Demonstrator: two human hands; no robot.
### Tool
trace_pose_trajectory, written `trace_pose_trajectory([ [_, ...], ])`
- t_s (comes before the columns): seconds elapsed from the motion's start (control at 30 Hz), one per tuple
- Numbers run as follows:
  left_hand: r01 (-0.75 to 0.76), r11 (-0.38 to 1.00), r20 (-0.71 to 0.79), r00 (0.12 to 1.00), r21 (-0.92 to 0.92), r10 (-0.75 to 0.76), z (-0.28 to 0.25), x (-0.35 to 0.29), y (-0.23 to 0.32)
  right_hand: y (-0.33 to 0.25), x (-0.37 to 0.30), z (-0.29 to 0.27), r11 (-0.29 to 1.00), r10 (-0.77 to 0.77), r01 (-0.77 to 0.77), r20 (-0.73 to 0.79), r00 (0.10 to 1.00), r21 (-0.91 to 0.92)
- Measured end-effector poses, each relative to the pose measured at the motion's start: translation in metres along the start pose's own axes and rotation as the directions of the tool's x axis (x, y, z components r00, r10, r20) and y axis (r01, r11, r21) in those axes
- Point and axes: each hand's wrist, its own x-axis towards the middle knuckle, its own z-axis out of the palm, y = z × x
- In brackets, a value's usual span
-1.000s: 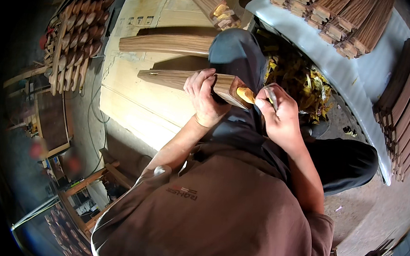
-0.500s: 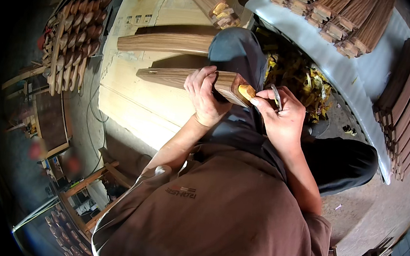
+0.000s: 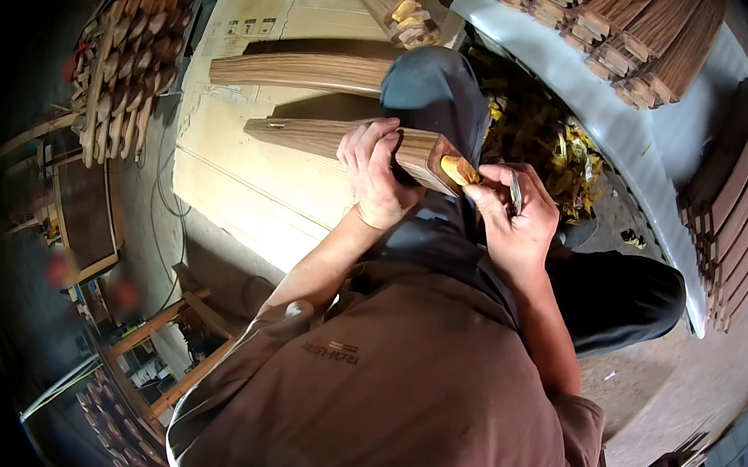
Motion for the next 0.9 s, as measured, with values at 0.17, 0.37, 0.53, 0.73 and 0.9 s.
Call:
trace_pose_trajectory([
  [0.17,0.022,1.000,0.033,0.999,-0.016,-0.022,-0.003,0.003,0.001,-0.011,0.006,0.003,0.996,-0.021,0.018,-0.031,0.999,-0.089],
  [0.37,0.024,0.999,0.018,1.000,-0.022,-0.024,0.001,0.003,0.001,-0.013,0.003,0.004,0.997,-0.010,0.004,-0.084,0.996,-0.076],
  [0.53,0.029,0.999,0.039,0.999,-0.029,-0.028,-0.003,0.004,0.000,-0.013,0.016,-0.004,0.994,0.110,-0.109,0.121,0.987,-0.012],
  [0.73,0.006,1.000,0.106,0.994,-0.008,-0.005,-0.004,0.008,-0.004,0.002,0.015,-0.001,0.983,-0.162,0.152,0.099,0.982,0.103],
  [0.9,0.013,0.999,0.132,0.991,-0.038,-0.008,-0.007,0.019,-0.006,-0.012,0.024,0.004,0.984,0.174,-0.170,0.109,0.979,-0.046],
])
